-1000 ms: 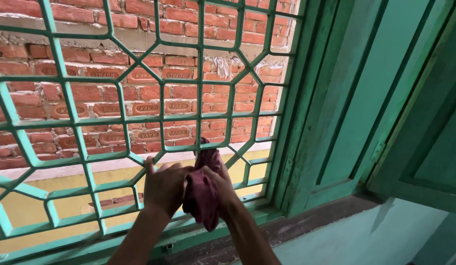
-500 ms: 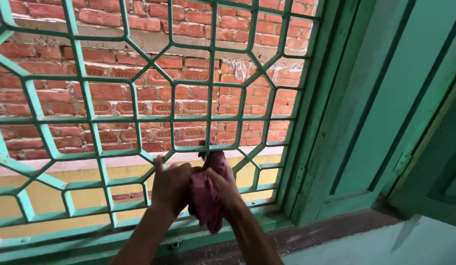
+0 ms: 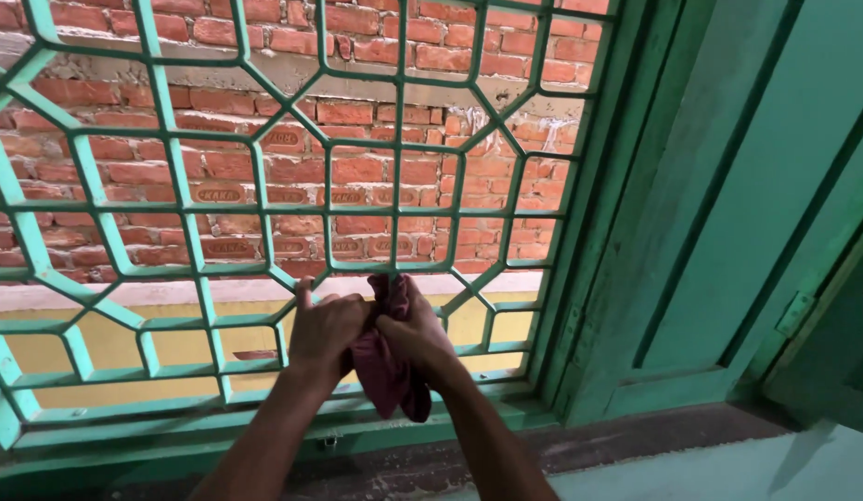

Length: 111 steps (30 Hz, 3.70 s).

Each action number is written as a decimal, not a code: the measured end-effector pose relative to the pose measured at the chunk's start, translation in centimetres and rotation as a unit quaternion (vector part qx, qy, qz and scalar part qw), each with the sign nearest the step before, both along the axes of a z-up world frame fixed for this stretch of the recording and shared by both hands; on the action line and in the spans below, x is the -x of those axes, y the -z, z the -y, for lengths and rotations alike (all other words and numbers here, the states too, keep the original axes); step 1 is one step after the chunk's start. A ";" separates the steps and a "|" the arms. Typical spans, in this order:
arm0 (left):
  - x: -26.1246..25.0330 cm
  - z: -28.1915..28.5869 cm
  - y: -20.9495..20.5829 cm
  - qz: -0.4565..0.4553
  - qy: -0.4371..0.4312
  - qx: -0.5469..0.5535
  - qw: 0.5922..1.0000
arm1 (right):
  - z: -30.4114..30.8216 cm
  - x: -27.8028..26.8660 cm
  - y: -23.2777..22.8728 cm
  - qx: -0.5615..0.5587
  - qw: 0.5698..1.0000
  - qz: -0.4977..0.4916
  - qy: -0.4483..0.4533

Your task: The person cleans a window grill by wiping its metal bars with a cloth.

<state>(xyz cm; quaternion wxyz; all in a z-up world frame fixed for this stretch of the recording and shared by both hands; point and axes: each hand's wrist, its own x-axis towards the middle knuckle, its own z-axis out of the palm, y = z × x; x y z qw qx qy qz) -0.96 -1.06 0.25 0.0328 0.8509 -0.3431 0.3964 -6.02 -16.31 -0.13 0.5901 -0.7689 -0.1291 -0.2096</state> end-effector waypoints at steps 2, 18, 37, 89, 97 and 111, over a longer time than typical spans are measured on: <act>0.5 0.4 -0.9 -0.146 -0.070 -0.006 0.987 | -0.5 1.5 0.2 0.035 0.998 0.007 0.057; 2.1 0.6 -1.4 -0.146 -0.033 0.053 0.987 | 0.7 5.0 0.1 0.510 0.794 0.087 0.320; 3.1 -7.7 -2.3 -0.001 -0.048 0.093 0.995 | -6.4 6.2 0.9 0.434 0.816 0.201 0.323; 0.4 -10.0 -5.7 -0.101 -0.035 -0.021 0.994 | -8.7 3.2 -3.9 0.474 0.857 0.033 0.201; -1.1 -9.9 -4.6 -0.061 -0.032 -0.012 0.998 | -10.2 0.5 -2.7 0.435 0.855 -0.002 0.281; 0.5 -10.4 -5.6 -0.059 -0.024 -0.007 0.998 | -11.1 -0.6 1.3 -0.228 0.968 0.099 -0.042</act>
